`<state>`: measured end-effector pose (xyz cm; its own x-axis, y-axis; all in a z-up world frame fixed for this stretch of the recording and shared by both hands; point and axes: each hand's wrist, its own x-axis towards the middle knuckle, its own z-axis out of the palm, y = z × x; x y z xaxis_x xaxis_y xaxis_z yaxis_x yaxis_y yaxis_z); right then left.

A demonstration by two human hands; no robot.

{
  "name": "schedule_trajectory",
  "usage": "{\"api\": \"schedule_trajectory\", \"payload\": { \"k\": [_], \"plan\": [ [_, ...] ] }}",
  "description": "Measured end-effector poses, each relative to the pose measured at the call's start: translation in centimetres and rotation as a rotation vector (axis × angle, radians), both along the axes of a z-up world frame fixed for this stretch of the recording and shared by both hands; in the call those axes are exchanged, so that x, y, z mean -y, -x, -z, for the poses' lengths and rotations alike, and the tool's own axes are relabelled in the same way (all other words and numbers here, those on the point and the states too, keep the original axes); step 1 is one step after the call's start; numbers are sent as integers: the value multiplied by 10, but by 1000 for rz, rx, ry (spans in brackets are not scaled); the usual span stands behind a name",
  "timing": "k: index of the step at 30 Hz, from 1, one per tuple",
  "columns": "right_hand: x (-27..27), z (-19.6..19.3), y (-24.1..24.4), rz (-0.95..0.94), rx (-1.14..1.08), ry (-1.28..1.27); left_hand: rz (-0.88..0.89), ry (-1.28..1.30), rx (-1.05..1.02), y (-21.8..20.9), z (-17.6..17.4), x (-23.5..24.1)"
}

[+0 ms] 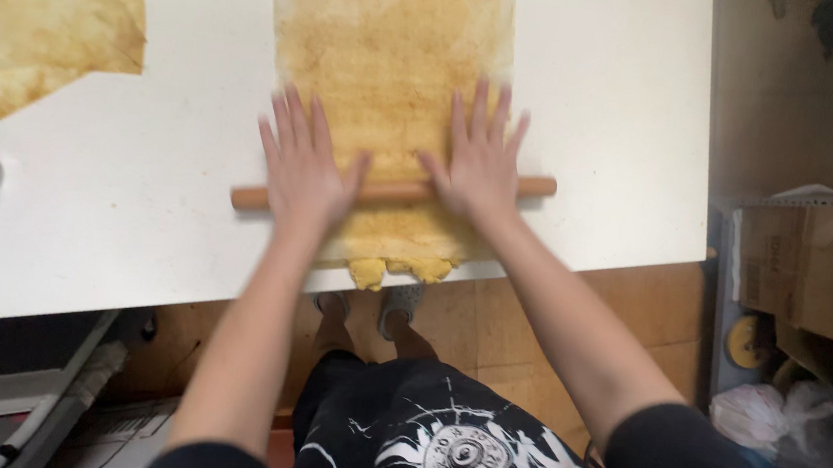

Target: The person places a sheet of dough between parchment paper and uses a rolling pin to flatten it. They trim the edges with a knife, then place another sheet of parchment on top and continue rolling.

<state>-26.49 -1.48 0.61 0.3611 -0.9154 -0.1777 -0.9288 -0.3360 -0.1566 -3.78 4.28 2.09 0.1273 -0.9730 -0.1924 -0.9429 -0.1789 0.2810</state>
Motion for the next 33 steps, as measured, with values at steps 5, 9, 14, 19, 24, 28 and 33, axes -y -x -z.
{"api": "schedule_trajectory", "payload": {
  "k": [5, 9, 14, 19, 24, 28, 33],
  "plan": [
    [-67, 4, 23, -19, -5, 0, 8, 16, 45, 15, 11, -72],
    [-51, 11, 17, -6, 15, -10, 19, 57, 63, 7, 29, -59],
    [-25, -8, 5, 32, -15, -37, -8, 35, 50, 5, 15, -29],
    [34, 1, -12, 76, 27, 1, -27, 58, 19, -10, 23, 32],
    [71, 35, -3, -15, 38, 234, 107, 322, -62, -32, 57, 67],
    [2, 31, 28, 0, 163, 361, 262, 497, -87, -37, 51, -11],
    [-60, 27, 28, 137, 12, 136, 134, 93, -104, -26, 38, -66]
  ]
}}
